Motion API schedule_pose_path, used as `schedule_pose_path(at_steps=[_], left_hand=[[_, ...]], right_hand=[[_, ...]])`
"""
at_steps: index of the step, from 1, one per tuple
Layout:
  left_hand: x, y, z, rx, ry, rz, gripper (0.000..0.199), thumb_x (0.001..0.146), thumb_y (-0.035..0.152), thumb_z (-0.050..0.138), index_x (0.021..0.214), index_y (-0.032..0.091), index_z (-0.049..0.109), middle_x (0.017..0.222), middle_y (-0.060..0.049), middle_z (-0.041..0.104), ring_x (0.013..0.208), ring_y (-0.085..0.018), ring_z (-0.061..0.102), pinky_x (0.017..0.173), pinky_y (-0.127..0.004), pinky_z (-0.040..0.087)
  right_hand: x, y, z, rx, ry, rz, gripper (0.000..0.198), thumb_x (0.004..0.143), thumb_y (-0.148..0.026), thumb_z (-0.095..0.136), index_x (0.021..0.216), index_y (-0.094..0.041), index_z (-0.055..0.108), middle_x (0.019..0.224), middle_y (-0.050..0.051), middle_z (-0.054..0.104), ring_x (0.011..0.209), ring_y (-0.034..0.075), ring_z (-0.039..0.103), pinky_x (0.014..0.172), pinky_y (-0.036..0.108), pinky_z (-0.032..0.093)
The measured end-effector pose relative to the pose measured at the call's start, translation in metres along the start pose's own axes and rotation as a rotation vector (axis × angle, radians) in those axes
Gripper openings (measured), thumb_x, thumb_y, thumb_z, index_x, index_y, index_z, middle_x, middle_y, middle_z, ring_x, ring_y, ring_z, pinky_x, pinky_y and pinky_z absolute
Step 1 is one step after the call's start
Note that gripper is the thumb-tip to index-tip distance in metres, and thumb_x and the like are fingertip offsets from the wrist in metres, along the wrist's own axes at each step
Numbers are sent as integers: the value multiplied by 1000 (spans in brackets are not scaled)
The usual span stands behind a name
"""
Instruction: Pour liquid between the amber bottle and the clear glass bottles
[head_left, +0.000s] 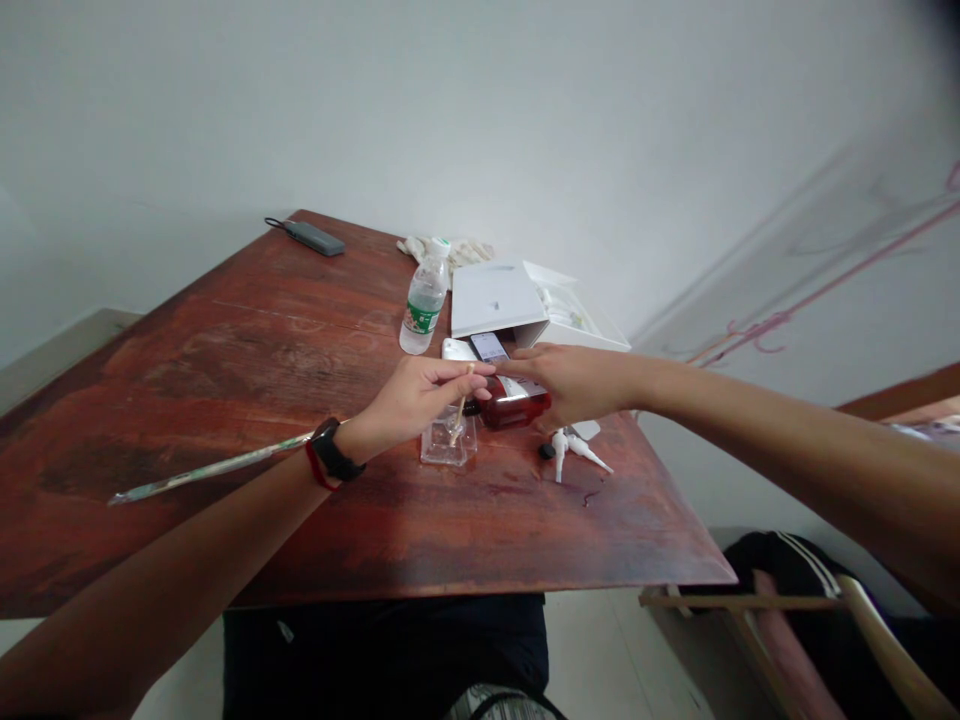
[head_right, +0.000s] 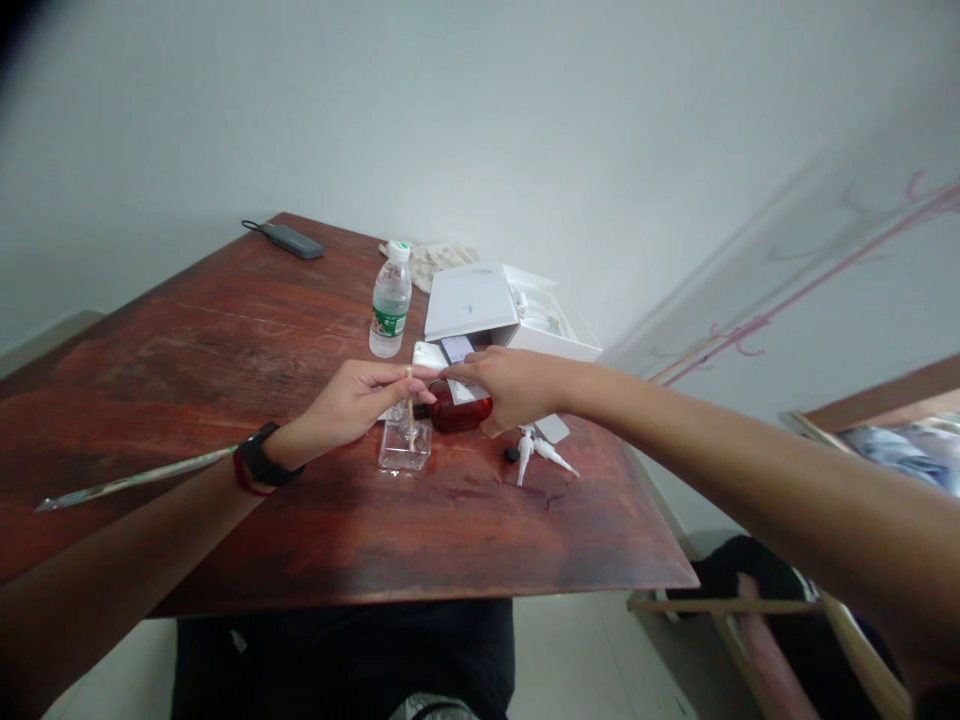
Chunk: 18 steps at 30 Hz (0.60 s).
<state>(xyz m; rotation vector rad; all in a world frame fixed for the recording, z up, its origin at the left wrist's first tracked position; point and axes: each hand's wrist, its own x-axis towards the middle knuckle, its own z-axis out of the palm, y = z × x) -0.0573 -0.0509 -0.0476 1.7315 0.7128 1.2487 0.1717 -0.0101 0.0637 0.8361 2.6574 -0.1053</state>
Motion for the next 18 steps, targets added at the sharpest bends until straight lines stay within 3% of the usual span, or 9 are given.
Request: schedule_pose_path(at_steps=[18], left_hand=[[1, 0, -1, 18, -2, 6, 30, 101, 37, 65, 91, 18, 86, 125, -10, 81, 109, -25, 78, 90, -31, 60]], right_hand=[[0, 0, 1, 43, -1, 9, 90, 66, -26, 84, 152, -23, 55, 112, 10, 75, 93, 30, 69, 80, 38, 54]])
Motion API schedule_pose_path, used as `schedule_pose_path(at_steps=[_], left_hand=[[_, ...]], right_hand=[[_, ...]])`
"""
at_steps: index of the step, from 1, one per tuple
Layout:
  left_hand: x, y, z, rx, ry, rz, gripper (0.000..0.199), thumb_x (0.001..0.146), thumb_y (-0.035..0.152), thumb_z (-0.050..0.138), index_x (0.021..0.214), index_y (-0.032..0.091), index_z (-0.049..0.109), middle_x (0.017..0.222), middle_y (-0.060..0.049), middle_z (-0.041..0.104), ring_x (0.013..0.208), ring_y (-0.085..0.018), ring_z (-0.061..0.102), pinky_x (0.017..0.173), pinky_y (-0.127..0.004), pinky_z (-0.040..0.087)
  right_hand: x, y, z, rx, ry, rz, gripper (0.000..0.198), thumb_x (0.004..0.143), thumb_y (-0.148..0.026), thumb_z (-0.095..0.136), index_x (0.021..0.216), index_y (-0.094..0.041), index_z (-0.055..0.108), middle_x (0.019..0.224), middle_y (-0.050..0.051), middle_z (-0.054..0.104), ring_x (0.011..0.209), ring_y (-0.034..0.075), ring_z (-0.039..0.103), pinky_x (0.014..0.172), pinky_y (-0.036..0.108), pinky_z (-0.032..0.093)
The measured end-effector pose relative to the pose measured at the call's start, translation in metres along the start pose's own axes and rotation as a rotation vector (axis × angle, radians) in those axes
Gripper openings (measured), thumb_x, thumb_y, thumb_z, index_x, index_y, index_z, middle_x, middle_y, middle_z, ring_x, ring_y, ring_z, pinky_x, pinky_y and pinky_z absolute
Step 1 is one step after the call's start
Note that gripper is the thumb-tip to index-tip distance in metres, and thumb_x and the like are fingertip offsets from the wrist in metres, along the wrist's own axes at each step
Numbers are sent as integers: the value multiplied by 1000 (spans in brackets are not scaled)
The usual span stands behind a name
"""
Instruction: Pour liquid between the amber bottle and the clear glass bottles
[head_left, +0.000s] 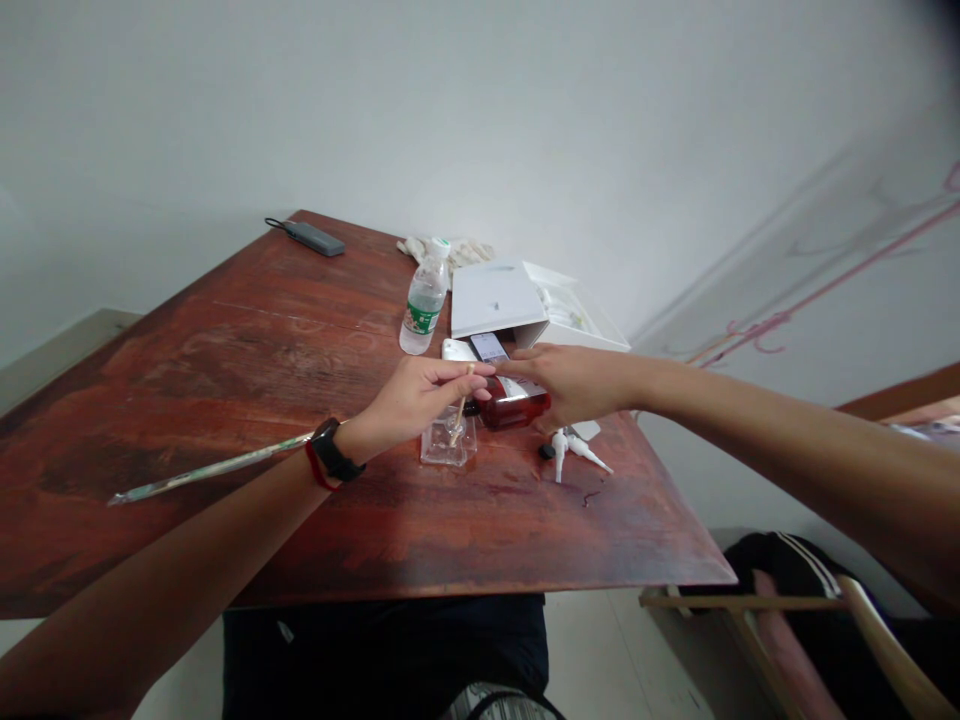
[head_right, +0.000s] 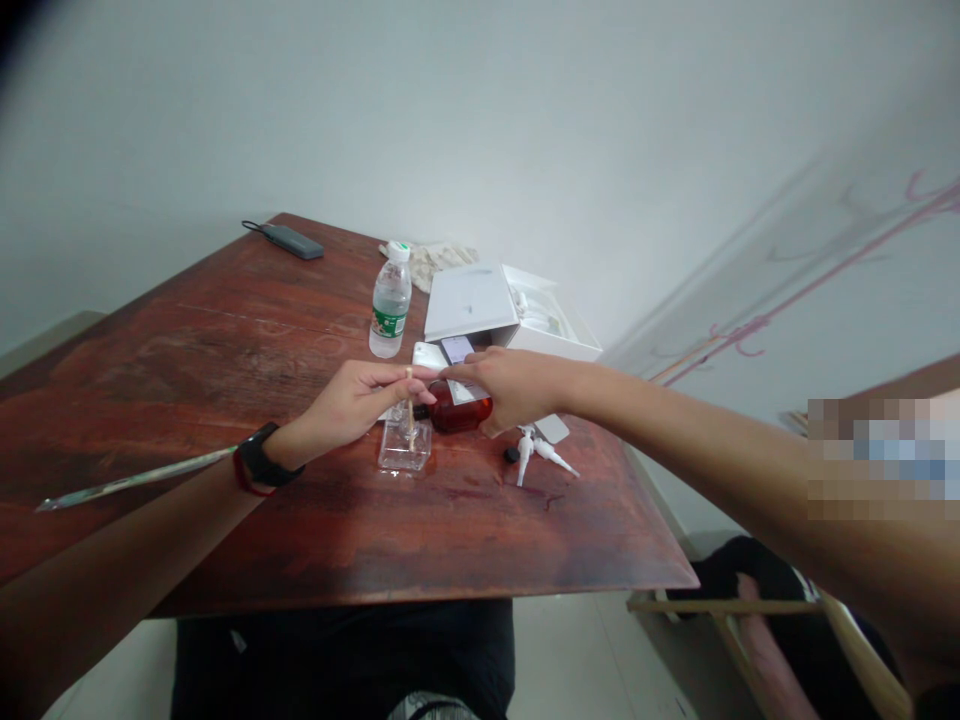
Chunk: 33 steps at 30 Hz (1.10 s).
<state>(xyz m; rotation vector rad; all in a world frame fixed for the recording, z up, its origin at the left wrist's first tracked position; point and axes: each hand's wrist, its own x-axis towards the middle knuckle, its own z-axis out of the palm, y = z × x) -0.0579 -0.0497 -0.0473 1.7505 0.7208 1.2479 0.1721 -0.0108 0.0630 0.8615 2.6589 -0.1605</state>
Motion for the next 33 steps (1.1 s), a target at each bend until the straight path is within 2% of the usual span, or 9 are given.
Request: schedule_pose_path(at_steps=[10, 15, 19, 25, 33], left_hand=[[-2, 4, 1, -32, -19, -7, 31, 101, 36, 64, 91, 16, 85, 127, -11, 80, 107, -25, 78, 90, -31, 59], [-2, 4, 0, -25, -17, -12, 32, 101, 37, 63, 91, 16, 85, 125, -11, 81, 106, -25, 78, 91, -32, 60], [-3, 4, -1, -27, -22, -14, 33, 102, 37, 62, 91, 16, 85, 125, -10, 81, 109, -26, 78, 92, -33, 59], [-2, 3, -1, -18, -29, -16, 33, 102, 37, 62, 91, 16, 85, 127, -10, 80, 109, -26, 78, 92, -32, 59], [-2, 2, -1, -17, -11, -11, 31, 101, 37, 64, 92, 17, 86, 125, -9, 81, 108, -25, 78, 91, -32, 59]], right_hand=[[2, 0, 1, -28, -21, 7, 90, 67, -29, 84, 152, -21, 55, 114, 10, 75, 96, 30, 69, 83, 38, 54], [2, -2, 1, -2, -31, 30, 101, 66, -27, 83, 161, -22, 46, 121, 12, 74, 100, 32, 69, 85, 41, 54], [3, -2, 2, -2, -38, 36, 101, 68, -29, 82, 161, -21, 44, 125, 14, 72, 102, 33, 69, 85, 42, 55], [3, 2, 4, 25, -10, 5, 99, 66, -25, 83, 159, -26, 48, 121, 10, 75, 101, 31, 70, 87, 40, 54], [3, 3, 4, 16, -11, 5, 100, 67, -26, 84, 160, -27, 48, 118, 9, 75, 100, 30, 69, 85, 39, 54]])
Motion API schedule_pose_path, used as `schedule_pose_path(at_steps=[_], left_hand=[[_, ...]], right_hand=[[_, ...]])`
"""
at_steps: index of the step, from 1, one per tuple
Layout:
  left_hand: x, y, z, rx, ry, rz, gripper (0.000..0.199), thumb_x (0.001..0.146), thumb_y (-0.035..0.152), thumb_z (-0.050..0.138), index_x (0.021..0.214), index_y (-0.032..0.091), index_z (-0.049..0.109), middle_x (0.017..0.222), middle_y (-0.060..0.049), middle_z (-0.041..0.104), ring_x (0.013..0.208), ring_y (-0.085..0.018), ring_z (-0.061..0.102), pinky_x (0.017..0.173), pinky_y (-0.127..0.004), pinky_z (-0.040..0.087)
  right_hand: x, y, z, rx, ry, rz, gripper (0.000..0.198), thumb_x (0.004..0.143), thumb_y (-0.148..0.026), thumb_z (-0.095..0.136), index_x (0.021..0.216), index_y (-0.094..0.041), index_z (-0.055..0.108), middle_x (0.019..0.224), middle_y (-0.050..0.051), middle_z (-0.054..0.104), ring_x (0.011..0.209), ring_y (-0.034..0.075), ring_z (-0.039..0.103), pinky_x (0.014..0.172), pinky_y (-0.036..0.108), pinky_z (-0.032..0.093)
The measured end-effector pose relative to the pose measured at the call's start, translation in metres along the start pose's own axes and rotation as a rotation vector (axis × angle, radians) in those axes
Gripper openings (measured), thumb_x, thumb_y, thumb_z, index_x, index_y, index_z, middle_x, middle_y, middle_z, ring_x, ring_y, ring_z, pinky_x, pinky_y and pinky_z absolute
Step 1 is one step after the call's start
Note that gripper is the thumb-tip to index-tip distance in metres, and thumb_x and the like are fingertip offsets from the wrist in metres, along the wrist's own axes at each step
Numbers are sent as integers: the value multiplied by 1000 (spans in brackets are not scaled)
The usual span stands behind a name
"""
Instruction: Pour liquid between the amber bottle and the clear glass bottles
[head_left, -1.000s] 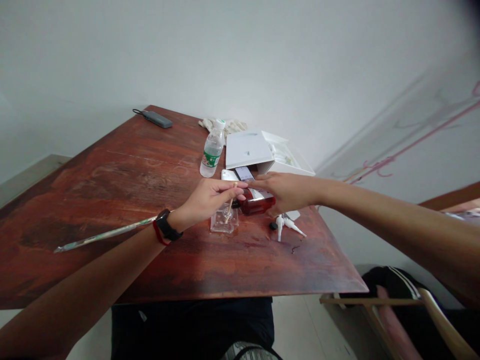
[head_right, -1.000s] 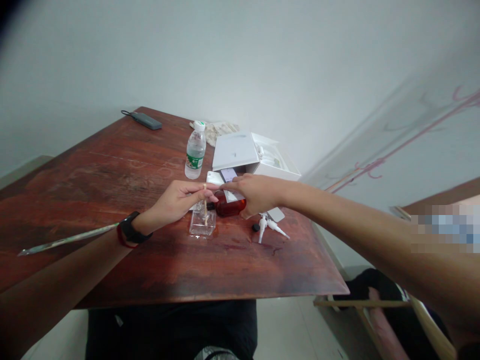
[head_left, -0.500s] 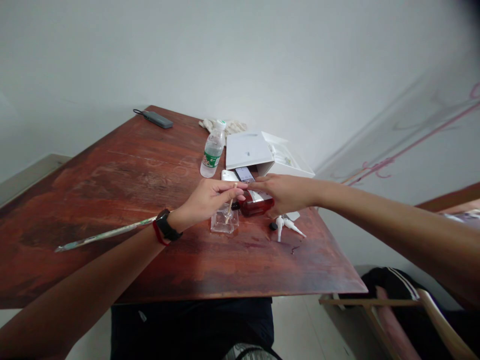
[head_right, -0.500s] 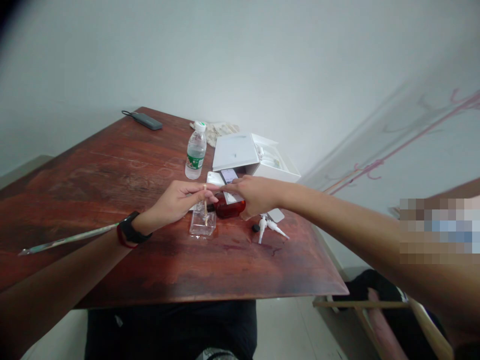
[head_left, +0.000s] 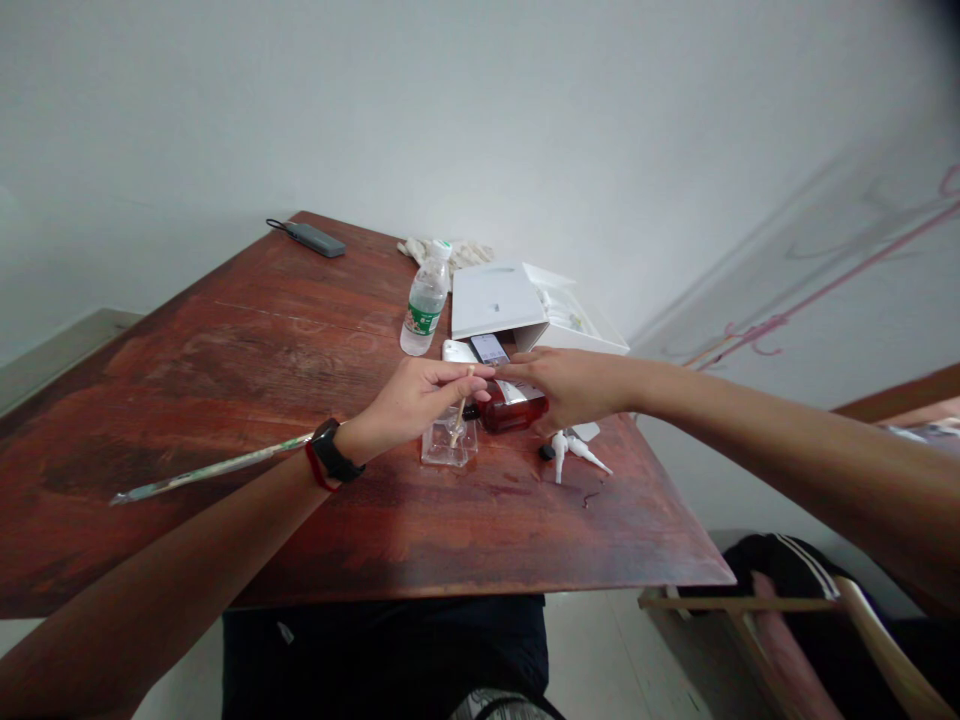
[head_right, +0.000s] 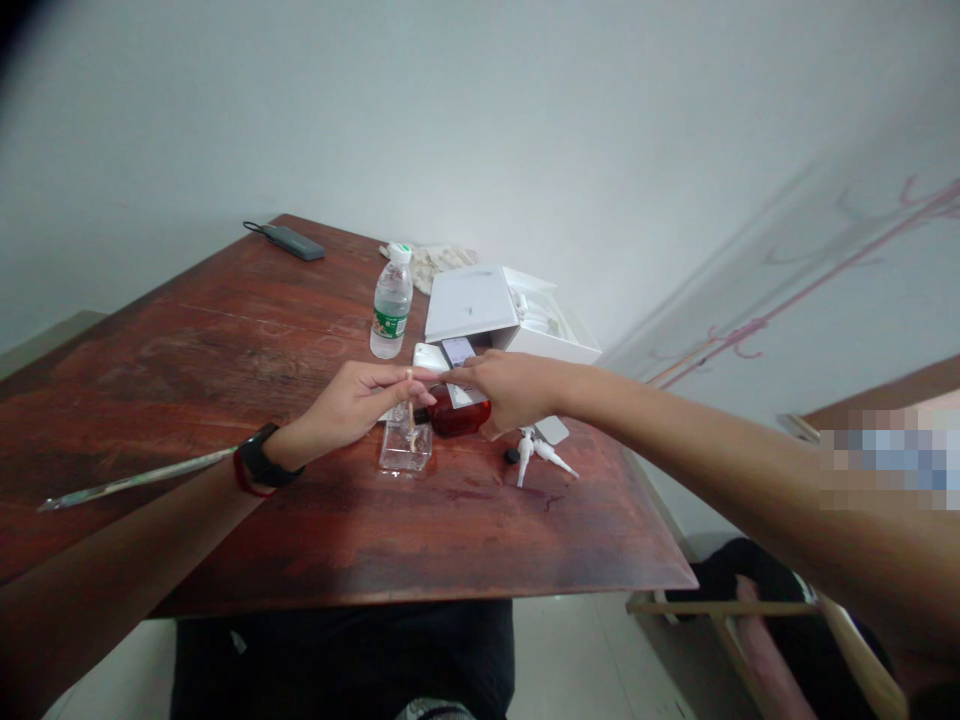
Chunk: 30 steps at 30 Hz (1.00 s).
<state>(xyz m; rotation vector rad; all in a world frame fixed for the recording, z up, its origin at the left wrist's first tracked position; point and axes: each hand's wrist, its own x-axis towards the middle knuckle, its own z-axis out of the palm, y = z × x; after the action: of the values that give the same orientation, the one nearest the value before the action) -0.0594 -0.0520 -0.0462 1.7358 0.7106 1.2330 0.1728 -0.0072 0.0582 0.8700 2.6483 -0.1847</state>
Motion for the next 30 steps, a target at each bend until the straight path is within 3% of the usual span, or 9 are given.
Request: schedule_pose_path(at_steps=[9, 30], left_hand=[[-1, 1, -1, 8, -9, 3, 33, 102, 36, 62, 91, 17, 86, 122, -10, 82, 105, -24, 79, 89, -31, 59], [-1, 1, -1, 7, -1, 18, 32, 101, 39, 63, 92, 18, 86, 120, -10, 82, 108, -25, 78, 94, -34, 60]], right_hand=[[0, -5, -2, -76, -29, 27, 97, 66, -27, 84, 157, -22, 51, 113, 12, 74, 93, 30, 68, 78, 38, 53], [1, -7, -6, -102, -9, -8, 94, 68, -30, 85, 156, -21, 53, 111, 12, 76, 93, 31, 69, 80, 39, 53]])
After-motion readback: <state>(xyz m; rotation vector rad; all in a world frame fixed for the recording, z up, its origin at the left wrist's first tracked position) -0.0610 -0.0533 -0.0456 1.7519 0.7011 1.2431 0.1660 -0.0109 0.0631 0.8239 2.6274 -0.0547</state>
